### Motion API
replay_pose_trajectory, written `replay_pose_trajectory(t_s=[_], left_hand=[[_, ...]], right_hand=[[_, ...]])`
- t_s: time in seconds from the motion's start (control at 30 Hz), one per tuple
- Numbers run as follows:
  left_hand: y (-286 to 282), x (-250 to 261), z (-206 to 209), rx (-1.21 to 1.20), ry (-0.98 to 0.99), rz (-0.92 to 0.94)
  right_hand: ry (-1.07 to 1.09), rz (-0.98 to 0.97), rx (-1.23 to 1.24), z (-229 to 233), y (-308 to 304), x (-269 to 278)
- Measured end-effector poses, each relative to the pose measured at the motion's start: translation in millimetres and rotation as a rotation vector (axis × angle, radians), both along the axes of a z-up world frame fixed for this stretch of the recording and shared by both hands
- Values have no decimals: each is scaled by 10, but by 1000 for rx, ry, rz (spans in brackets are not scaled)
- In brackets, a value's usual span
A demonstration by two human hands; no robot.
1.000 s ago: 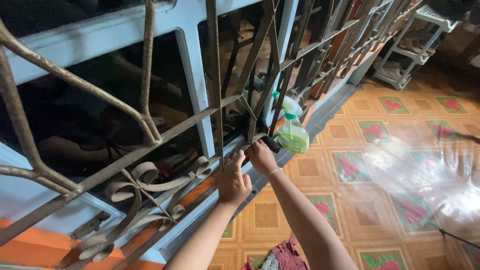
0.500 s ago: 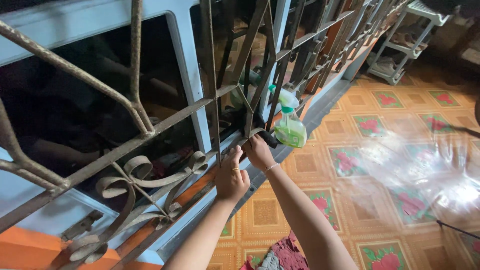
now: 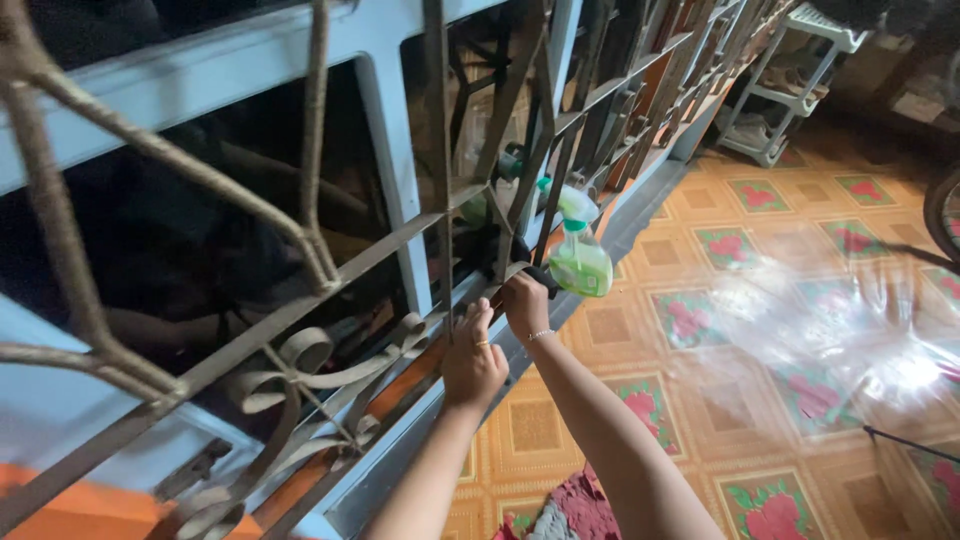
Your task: The person is cleaning a glass window and its metal grille using a spray bottle and a cloth.
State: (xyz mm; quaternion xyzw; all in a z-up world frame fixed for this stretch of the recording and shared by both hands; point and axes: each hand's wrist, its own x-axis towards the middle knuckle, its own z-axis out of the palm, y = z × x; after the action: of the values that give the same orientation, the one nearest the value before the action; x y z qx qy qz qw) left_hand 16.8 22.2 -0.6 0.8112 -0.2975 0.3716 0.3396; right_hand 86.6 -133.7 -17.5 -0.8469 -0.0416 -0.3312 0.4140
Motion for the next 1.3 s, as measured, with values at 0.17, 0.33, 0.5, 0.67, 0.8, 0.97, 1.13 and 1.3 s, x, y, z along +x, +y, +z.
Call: replay_pose_trajectory(t_s=[0.17, 0.33, 0.5, 0.67, 0.8, 0.97, 1.13, 1.3], left_hand=[[133, 20, -25, 29, 20, -17], [216, 67, -5, 14, 27, -64], [202, 16, 84, -38, -13, -44], [193, -173, 57, -34, 74, -13], [117, -79, 55, -50, 65, 3], [50, -269, 41, -21, 27, 56], [-132, -295, 101, 27, 17, 111], [-301, -425, 164, 43, 77, 140]], right_hand=[[56, -105, 56, 298, 199, -227], [-255, -92, -188, 259, 395, -522], [157, 146, -6, -83, 506, -630], [290, 457, 904, -681, 557, -455], [180, 433, 823, -400, 566, -464], [35, 332, -240, -100, 421, -907], [387, 266, -239, 20, 199, -938], [300, 320, -456, 141, -12, -1008]])
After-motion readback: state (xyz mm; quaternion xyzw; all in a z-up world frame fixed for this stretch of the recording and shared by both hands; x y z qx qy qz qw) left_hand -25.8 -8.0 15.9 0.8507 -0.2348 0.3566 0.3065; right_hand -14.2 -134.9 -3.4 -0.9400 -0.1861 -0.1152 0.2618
